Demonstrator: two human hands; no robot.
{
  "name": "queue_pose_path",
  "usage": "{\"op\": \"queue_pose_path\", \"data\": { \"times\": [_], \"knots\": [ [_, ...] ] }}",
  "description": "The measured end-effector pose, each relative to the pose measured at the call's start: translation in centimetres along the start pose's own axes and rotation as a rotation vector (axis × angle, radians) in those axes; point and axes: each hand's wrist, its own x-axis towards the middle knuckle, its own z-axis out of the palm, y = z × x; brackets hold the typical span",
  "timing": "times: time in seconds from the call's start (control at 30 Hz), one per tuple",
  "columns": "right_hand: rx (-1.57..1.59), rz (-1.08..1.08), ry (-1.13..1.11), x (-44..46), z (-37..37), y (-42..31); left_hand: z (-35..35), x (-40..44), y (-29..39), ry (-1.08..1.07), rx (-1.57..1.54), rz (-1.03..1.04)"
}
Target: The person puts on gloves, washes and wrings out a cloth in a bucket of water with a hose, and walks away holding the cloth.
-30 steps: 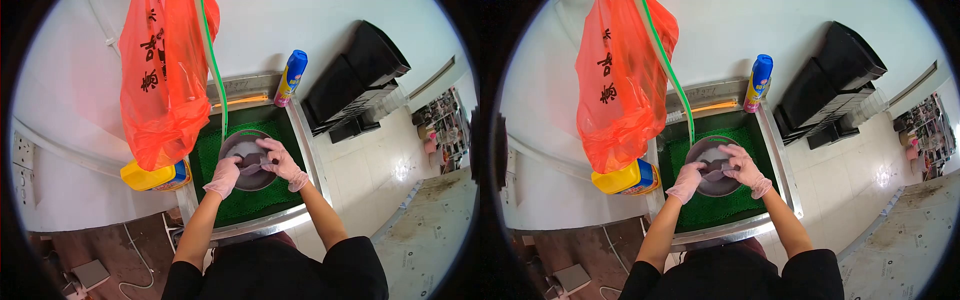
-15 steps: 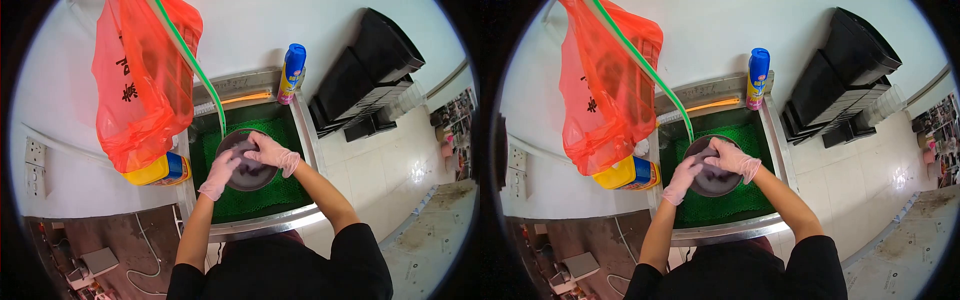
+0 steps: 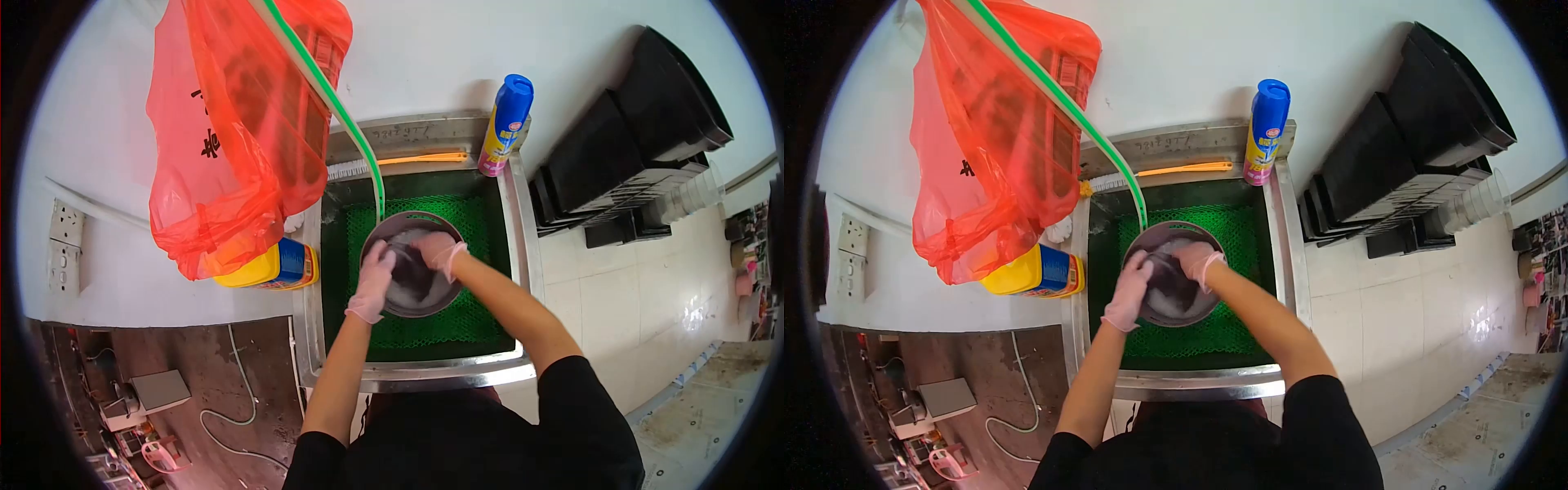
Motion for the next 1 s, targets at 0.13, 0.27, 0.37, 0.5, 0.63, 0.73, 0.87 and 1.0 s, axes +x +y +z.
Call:
{"op": "queue_pose_path", "data": {
  "times": [0.13, 0.27, 0.37, 0.5, 0.63, 0.73, 0.87, 1.0],
  "knots": [
    [-0.407, -0.023, -0.229, 2.1, 8.9, -0.1, 2.3, -0.2, -5.0, -0.259, -0.57, -0.236],
    [-0.04, 0.046, -0.386, 2.7, 8.1, -0.8, 3.1, -1.2, -4.5, -0.231, -0.878, -0.562],
    [0.496, 0.085, -0.003, -0.6, 1.6, -3.9, 2.3, -0.7, -2.1, -0.235, -1.095, -0.628],
    [0.667, 0.107, 0.274, -8.4, -5.4, -10.1, 0.5, -0.3, 1.4, -0.388, -1.243, -0.559],
    [0.549, 0.059, 0.58, -7.3, -4.3, -11.2, 3.0, 2.2, -3.3, -0.619, -1.256, -0.21],
    [0.031, -0.104, 0.671, -2.6, 1.0, -5.1, 3.4, 2.3, -4.4, -0.577, -1.197, -0.154],
    [0.24, 0.255, 0.395, -0.7, 2.9, -1.5, 2.0, 2.3, -2.3, -0.383, -1.115, -0.356],
    [0.042, 0.294, 0.447, -0.2, 3.8, -1.3, 0.8, 1.6, -1.1, -0.36, -1.104, -0.509]
  ]
}}
